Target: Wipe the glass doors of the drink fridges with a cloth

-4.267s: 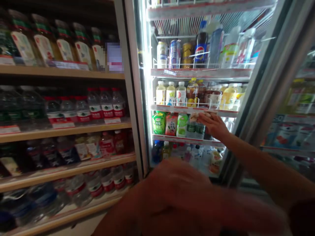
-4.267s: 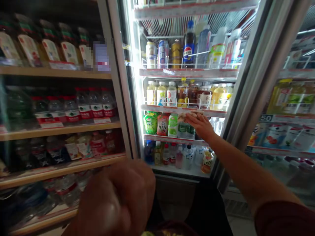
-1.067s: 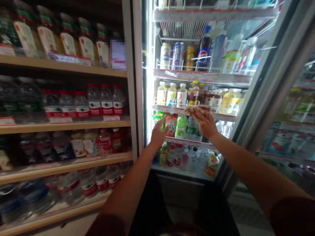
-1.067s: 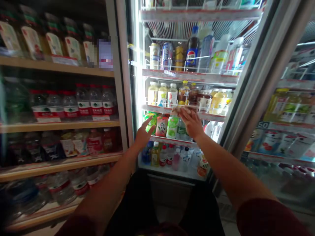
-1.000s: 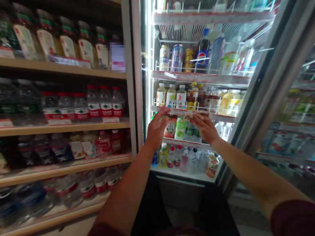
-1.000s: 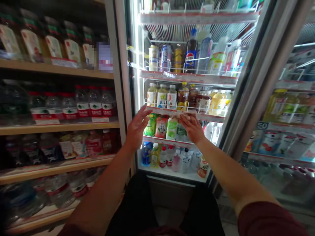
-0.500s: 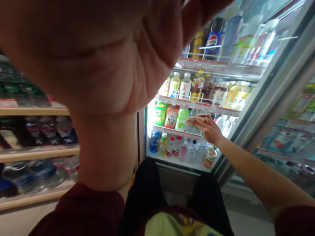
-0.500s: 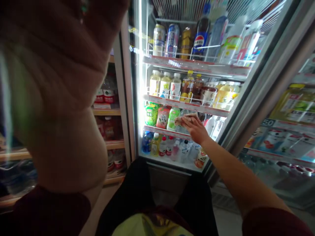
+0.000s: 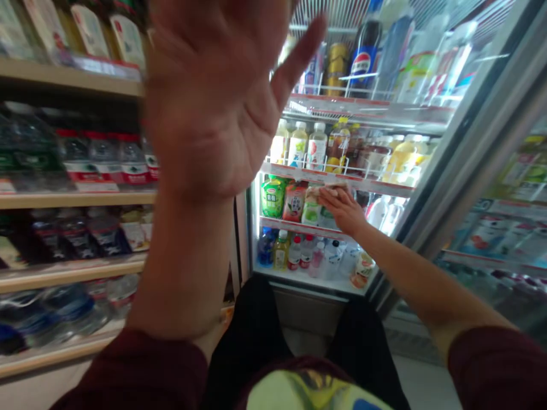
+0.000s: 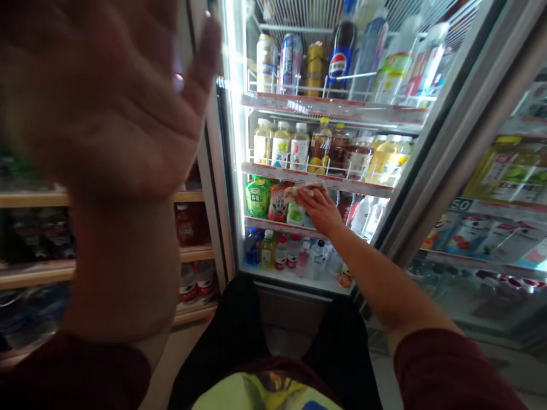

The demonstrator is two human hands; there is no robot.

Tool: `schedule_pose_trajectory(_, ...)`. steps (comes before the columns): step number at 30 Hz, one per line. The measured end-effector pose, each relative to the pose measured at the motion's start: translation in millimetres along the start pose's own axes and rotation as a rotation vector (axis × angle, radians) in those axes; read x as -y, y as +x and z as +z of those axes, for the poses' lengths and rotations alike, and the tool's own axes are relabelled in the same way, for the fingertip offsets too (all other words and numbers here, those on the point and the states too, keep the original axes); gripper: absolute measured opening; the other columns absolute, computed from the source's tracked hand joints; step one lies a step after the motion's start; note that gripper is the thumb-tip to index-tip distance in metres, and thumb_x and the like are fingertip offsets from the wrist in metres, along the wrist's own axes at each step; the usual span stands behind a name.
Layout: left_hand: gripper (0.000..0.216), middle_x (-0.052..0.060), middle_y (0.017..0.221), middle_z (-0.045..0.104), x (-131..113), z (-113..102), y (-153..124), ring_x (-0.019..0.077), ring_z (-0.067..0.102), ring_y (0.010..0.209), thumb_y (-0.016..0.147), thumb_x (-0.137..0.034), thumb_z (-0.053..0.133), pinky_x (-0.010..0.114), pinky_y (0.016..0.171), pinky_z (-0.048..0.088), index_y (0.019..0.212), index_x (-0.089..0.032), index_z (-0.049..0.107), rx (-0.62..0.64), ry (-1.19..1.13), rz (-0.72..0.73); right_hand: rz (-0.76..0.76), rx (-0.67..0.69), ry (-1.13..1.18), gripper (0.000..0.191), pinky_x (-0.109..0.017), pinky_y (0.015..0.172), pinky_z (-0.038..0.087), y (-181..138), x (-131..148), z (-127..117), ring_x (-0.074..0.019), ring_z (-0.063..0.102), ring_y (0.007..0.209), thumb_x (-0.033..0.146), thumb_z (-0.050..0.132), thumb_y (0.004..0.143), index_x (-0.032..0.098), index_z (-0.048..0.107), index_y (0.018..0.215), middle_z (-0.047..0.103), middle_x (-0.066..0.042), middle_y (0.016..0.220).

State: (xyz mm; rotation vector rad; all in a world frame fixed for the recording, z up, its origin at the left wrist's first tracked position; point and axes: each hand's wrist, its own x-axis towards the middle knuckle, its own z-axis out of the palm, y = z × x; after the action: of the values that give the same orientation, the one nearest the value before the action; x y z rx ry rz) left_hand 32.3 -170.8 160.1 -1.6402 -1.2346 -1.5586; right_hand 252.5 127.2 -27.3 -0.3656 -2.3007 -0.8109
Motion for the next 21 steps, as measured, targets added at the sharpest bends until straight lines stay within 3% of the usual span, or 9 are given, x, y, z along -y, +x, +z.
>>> schedule_pose_trajectory(1,0.088,-0.007,0.189,0.02,10.5,21.3,-12.5,0.0427,0.008,0.163,0.106,-0.05,-0.023,0.068,0.11,0.043,0.182,-0.038,0.02,0.043,-0.078,0.009,-0.05,0.026,0.015,0.072,-0.064,0.139,0.039,13.3,5.6,2.8,-0.0342,0.053,0.157,0.007,0.056,0.102,0.034,0.058,0.169,0.063,0.0,0.169)
schedule_pose_trajectory(3,0.073,0.01,0.181,0.047,44.4,64.2,-47.2,0.0377,0.039,0.168,0.116,-0.063,0.033,0.06,0.131,0.043,0.178,-0.026,0.039,0.119,-0.144,-0.097,-0.209,0.105,0.051,0.068,-0.061,0.139,0.039,43.4,10.9,4.6,-0.0313,0.054,0.156,0.009,0.061,0.102,0.036,0.065,0.164,0.068,0.001,0.165)
schedule_pose_trajectory(5,0.073,0.02,0.181,0.044,86.9,100.3,-90.3,0.0398,0.035,0.171,0.113,-0.057,0.057,0.066,0.138,0.031,0.175,-0.019,0.047,0.238,0.065,-0.269,-0.297,0.142,0.07,0.063,-0.057,0.14,0.037,74.4,7.0,-0.5,-0.0291,0.056,0.155,0.01,0.064,0.102,0.036,0.07,0.159,0.07,0.001,0.162)
schedule_pose_trajectory(7,0.088,0.021,0.189,0.022,124.8,123.7,-132.1,0.0477,0.012,0.176,0.104,-0.057,0.075,0.081,0.134,0.025,0.178,-0.024,0.043,0.393,0.295,-0.373,-0.162,0.071,0.063,0.064,-0.059,0.142,0.033,99.9,-0.1,-9.2,-0.0309,0.053,0.157,0.009,0.06,0.104,0.035,0.067,0.162,0.066,0.001,0.167)
schedule_pose_trajectory(9,0.104,0.021,0.191,0.005,148.9,134.6,-163.1,0.0544,0.0,0.174,0.096,-0.061,0.083,0.086,0.131,0.027,0.182,-0.025,0.034,0.562,0.485,-0.431,0.121,-0.057,0.05,0.069,-0.066,0.142,0.028,114.0,0.0,-13.7,-0.0367,0.045,0.163,0.01,0.055,0.106,0.034,0.056,0.171,0.054,0.0,0.178)
schedule_pose_trajectory(11,0.115,0.021,0.191,-0.004,158.9,138.2,-179.0,0.0565,-0.005,0.173,0.093,-0.064,0.084,0.086,0.13,0.029,0.184,-0.027,0.024,0.657,0.603,-0.433,0.268,-0.097,0.053,0.073,-0.07,0.142,0.024,113.9,11.2,-9.8,-0.0409,0.037,0.168,0.011,0.054,0.106,0.033,0.049,0.176,0.046,0.0,0.183)
schedule_pose_trajectory(14,0.119,0.022,0.19,-0.007,160.5,140.4,-181.9,0.0561,-0.005,0.173,0.094,-0.065,0.083,0.084,0.13,0.031,0.184,-0.026,0.016,0.673,0.685,-0.405,-0.019,0.077,0.095,0.073,-0.064,0.144,0.026,94.9,27.2,1.3,-0.0355,0.041,0.166,0.009,0.06,0.102,0.035,0.056,0.171,0.055,0.003,0.176)
schedule_pose_trajectory(17,0.118,0.022,0.19,-0.005,160.9,143.3,-178.9,0.0559,-0.004,0.174,0.094,-0.061,0.084,0.081,0.131,0.032,0.183,-0.024,0.017,0.675,0.713,-0.386,-0.259,0.182,0.095,0.067,-0.056,0.144,0.031,76.2,5.2,-5.5,-0.0271,0.049,0.161,0.008,0.061,0.102,0.038,0.066,0.162,0.064,0.006,0.168)
schedule_pose_trajectory(21,0.119,0.022,0.19,-0.004,162.2,146.2,-180.2,0.0559,-0.004,0.174,0.093,-0.062,0.084,0.082,0.13,0.032,0.183,-0.027,0.014,0.669,0.721,-0.385,0.224,-0.079,-0.048,0.066,-0.068,0.142,0.03,57.7,-48.0,-30.8,-0.0356,0.042,0.166,0.013,0.051,0.108,0.033,0.056,0.171,0.051,0.001,0.18)
